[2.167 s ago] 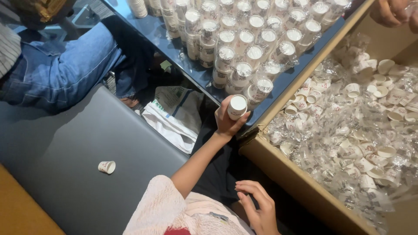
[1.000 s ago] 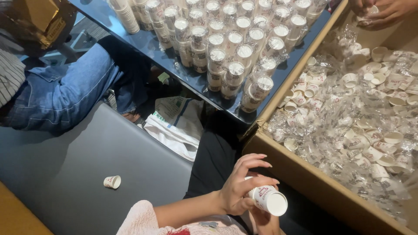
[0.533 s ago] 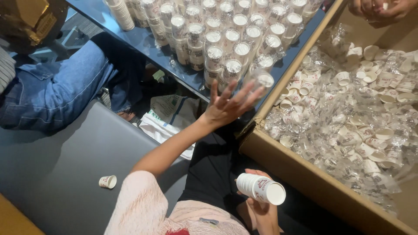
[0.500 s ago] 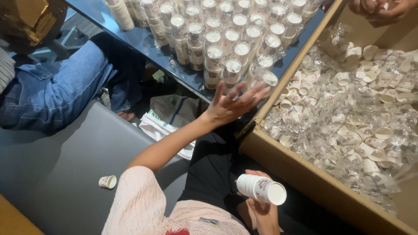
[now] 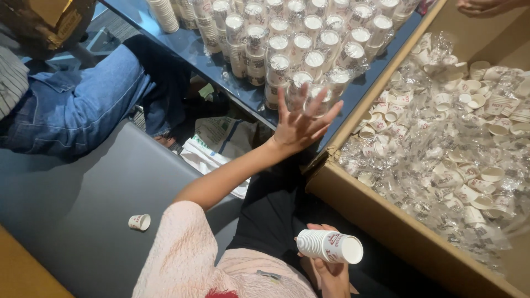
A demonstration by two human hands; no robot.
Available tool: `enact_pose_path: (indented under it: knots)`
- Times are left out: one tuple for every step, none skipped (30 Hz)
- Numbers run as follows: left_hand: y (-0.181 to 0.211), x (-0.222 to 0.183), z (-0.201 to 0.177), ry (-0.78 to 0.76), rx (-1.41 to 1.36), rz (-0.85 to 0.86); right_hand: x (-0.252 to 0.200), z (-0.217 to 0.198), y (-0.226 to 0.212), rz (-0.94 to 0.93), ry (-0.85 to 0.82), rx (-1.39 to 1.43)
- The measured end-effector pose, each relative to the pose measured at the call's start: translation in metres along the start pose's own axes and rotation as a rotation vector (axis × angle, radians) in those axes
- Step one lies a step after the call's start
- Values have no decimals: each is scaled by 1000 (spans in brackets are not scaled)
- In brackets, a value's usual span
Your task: The recorder is sorting and packaging paper cups from a large box into smaller plastic sleeves and arranging them on a table.
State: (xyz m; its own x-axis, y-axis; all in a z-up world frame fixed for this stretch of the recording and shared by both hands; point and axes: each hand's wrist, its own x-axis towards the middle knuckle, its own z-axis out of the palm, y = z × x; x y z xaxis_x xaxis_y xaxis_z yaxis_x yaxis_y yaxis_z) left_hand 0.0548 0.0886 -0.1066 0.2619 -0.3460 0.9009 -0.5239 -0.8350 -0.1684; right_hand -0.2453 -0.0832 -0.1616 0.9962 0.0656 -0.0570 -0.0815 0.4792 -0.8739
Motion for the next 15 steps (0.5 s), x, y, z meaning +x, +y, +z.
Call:
enact_pose_path:
  knots:
    - [1, -3, 2, -3, 1, 1, 0, 2, -2, 2, -1, 3]
    - [3, -7, 4, 66, -35, -130, -2, 5, -4, 17, 22, -23]
    - [5, -12, 6, 135, -71, -262, -3, 7, -5, 33, 45, -50]
    - [10, -10, 1, 129, -73, -263, -5, 9, -7, 38, 48, -47]
    - [14, -8, -5, 126, -123, -420, -6, 11, -8, 31, 54, -73]
    - [17, -5, -9, 125, -173, -574, -6, 14, -10, 21, 59, -100]
    - [17, -5, -8, 123, -174, -573, -6, 15, -11, 21, 61, -98]
    - [18, -5, -8, 120, -193, -628, -7, 15, -11, 29, 72, -119]
    - [19, -6, -8, 117, -213, -682, -9, 15, -12, 36, 83, -139]
    - [18, -8, -7, 116, -214, -683, -10, 15, -13, 38, 85, -140]
    - [18, -9, -6, 116, -209, -716, -12, 15, -14, 24, 92, -125]
    - [16, -11, -5, 117, -201, -748, -13, 15, -14, 11, 98, -110]
    - [12, -10, -5, 115, -200, -749, -14, 14, -14, 13, 98, -110]
    - [9, -11, -5, 118, -189, -766, -16, 12, -13, 11, 117, -111]
    - [5, -11, -6, 120, -178, -783, -17, 11, -12, 9, 136, -113]
